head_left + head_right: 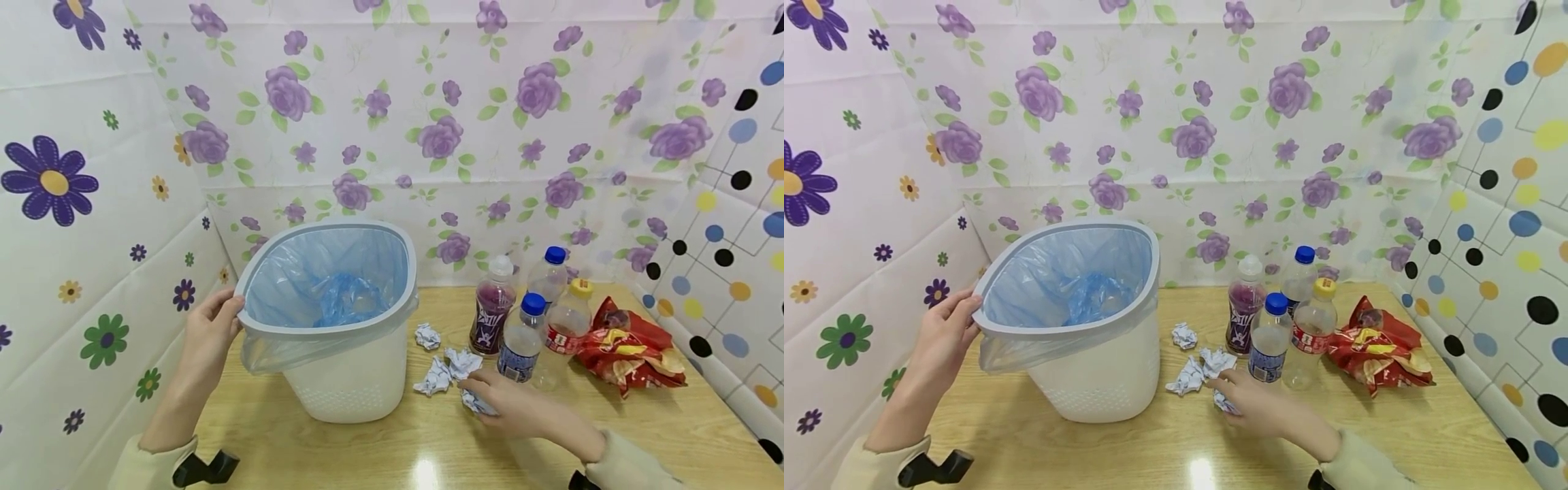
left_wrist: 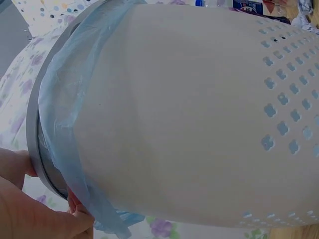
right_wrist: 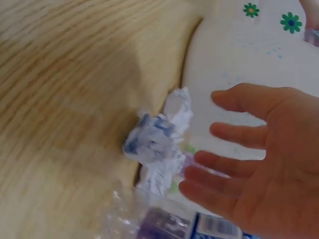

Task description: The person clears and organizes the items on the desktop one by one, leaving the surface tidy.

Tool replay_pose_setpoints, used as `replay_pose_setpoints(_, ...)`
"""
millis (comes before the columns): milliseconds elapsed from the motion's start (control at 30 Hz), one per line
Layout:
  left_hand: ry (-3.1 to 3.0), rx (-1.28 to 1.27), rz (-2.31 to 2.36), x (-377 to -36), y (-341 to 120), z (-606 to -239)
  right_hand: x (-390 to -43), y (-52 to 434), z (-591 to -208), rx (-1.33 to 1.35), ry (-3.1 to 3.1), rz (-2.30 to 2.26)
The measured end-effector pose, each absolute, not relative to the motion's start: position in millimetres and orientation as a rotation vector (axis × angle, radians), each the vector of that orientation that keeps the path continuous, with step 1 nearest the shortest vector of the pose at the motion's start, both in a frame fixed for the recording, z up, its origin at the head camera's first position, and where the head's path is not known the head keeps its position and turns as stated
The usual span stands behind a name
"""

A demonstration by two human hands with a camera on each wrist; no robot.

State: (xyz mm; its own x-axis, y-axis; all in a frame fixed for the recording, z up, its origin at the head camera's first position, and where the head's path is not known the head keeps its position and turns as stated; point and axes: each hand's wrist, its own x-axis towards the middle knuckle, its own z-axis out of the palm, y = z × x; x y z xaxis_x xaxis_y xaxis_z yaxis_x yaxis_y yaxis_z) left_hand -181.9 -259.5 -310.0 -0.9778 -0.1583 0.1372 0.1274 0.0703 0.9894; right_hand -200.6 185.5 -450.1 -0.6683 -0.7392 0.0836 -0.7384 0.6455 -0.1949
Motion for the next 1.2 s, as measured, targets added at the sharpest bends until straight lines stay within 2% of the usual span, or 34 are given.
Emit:
replay_pose_setpoints(567, -2.167, -0.059, -2.048, -179.6, -264.5, -311.6, -206.3, 176.7, -470.5, -1.182, 2.844, -0.218)
replay_pose_setpoints(1200, -2.247, -0.041, -1.964, -180.4, -265.6, -309.2, -207.9, 172.4, -477.5, -1.242, 2.907, -0.274)
